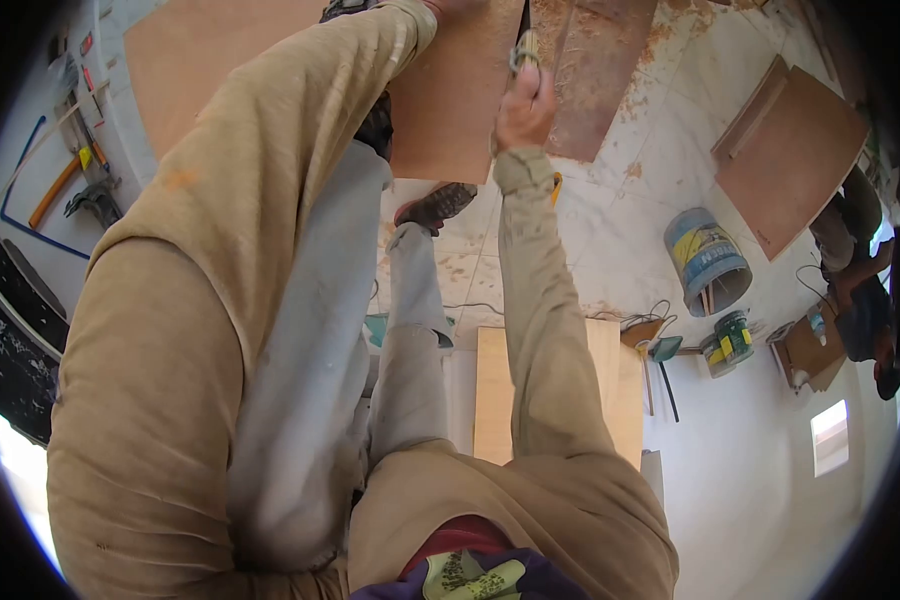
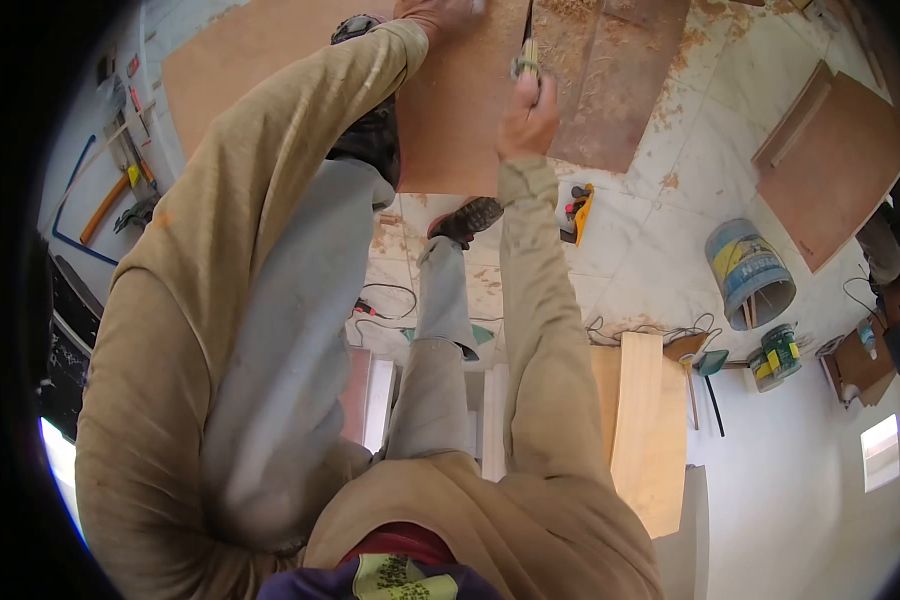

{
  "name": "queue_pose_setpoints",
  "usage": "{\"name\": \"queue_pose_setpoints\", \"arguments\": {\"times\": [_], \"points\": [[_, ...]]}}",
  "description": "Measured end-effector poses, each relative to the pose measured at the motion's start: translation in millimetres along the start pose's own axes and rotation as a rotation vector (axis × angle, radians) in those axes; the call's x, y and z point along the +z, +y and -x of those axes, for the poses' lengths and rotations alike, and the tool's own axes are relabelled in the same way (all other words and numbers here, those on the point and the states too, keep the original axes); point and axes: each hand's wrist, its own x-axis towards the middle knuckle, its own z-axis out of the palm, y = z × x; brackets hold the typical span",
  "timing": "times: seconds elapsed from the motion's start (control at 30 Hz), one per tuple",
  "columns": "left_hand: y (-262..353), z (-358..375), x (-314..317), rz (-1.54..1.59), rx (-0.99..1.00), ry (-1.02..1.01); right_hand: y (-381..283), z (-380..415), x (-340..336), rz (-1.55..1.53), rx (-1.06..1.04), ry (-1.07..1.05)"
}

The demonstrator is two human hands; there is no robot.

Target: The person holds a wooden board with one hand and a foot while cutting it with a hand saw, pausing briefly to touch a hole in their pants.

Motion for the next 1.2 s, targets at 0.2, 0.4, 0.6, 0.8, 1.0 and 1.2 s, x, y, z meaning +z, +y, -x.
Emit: {"name": "queue_pose_setpoints", "arguments": {"times": [0.2, 0.4, 0.6, 0.8, 1.0, 1.2], "points": [[-5, -2, 1, 0.021, 0.003, 0.008, -11, 71, -30, -0.089, 0.211, -0.043], [-5, 3, -1, -0.016, -0.004, -0.016, -34, 120, -54, -0.014, 0.146, -0.046], [-3, 2, 1, 0.021, 0.028, 0.023, -6, -31, 14, 0.105, 0.005, 0.020], [0, -5, 1, 0.009, 0.026, 0.031, -21, 177, -75, -0.014, 0.312, -0.084], [6, -1, -4, 0.049, 0.056, 0.057, -4, -14, 22, 0.074, -0.147, 0.168], [2, -3, -4, 0.007, 0.048, 0.065, -4, 149, -53, -0.024, 0.227, -0.046]]}}
